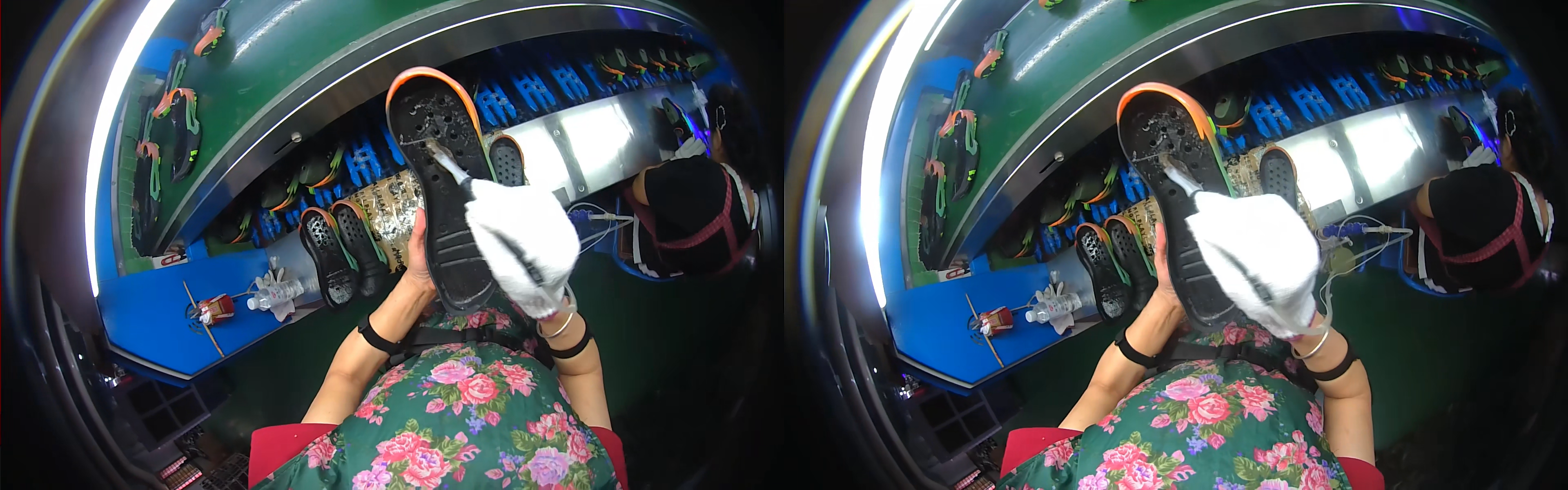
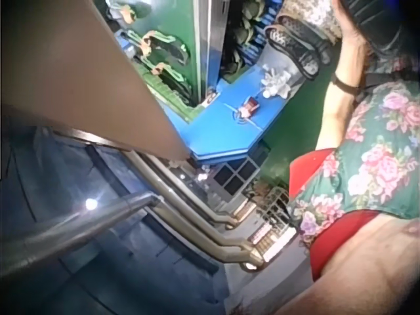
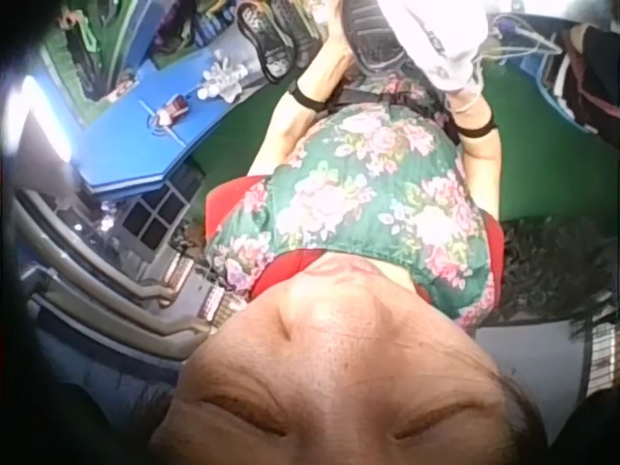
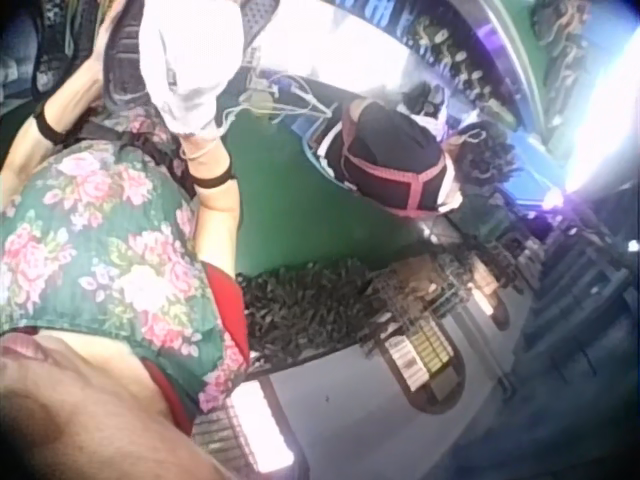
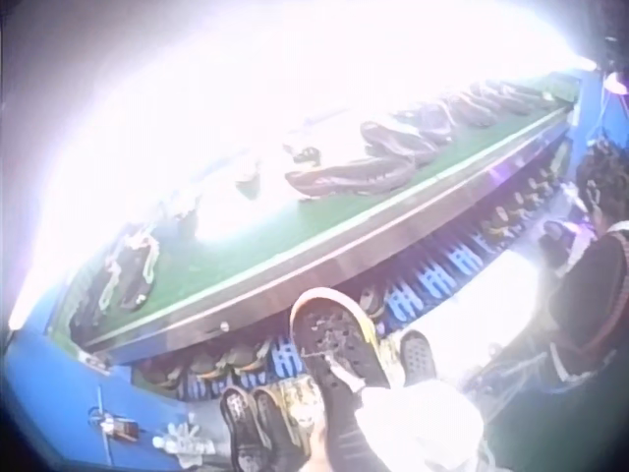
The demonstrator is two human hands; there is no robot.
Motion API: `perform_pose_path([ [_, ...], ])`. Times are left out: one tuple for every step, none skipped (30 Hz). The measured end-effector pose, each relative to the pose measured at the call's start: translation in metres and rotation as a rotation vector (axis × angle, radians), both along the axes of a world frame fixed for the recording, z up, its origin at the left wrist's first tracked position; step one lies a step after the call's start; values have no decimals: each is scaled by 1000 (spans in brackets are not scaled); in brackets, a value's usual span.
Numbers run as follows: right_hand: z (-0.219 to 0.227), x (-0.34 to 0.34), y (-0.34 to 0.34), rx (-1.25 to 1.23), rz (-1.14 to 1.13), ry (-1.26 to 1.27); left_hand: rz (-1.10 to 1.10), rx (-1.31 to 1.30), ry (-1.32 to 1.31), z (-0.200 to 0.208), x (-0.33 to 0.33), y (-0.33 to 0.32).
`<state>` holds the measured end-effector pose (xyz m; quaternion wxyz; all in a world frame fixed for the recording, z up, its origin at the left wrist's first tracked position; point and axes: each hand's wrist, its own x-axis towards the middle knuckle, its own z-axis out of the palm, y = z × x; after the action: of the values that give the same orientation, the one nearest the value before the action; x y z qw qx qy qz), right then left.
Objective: Using a brush to apply glue or adhesive to the edges and surfaces of shoe outsoles at a factory workstation.
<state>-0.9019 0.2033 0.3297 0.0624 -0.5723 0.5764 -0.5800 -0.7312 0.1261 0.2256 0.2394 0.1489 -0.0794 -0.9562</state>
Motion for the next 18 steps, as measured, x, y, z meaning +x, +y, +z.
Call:
perform_pose_path([
  [0,1,2,15,43,93,10,-63,-120,10,-5,-1],
  [-5,4,2,9,56,103,-16,-45,-121,13,-6,-2],
  [-10,8,0,-3,75,99,-20,-100,-56,28,-15,-4],
  [-8,6,-1,-9,119,24,4,-88,-58,28,-17,-6],
  [-3,4,-3,-16,159,-51,24,-77,-61,29,-17,-9],
  [-5,2,-7,-40,128,-126,29,-52,-138,25,-15,-12],
  [-6,1,-10,-65,96,-201,34,-27,-215,20,-14,-15],
  [-7,-3,-9,-66,51,-105,77,-53,-207,23,-19,-16],
  [-6,-2,-7,-62,50,-110,77,-50,-212,27,-22,-18],
  [-3,-1,-6,-53,77,-37,82,-122,-197,33,-26,-20],
  [-1,1,-5,-45,105,36,89,-196,-182,36,-28,-22],
  [0,6,-4,-5,96,140,34,46,157,38,-30,-23],
  [-4,11,-3,-2,107,114,31,115,175,42,-31,-21],
  [-4,12,-3,-8,157,7,34,104,241,44,-33,-21],
  [-3,12,-3,-14,207,-100,37,93,307,45,-34,-21],
  [-5,10,-4,-10,208,-189,36,94,302,46,-35,-22],
  [-7,8,-4,-6,209,-279,68,92,258,45,-37,-24],
  [-6,6,-4,-18,115,-175,99,89,214,45,-38,-26],
])
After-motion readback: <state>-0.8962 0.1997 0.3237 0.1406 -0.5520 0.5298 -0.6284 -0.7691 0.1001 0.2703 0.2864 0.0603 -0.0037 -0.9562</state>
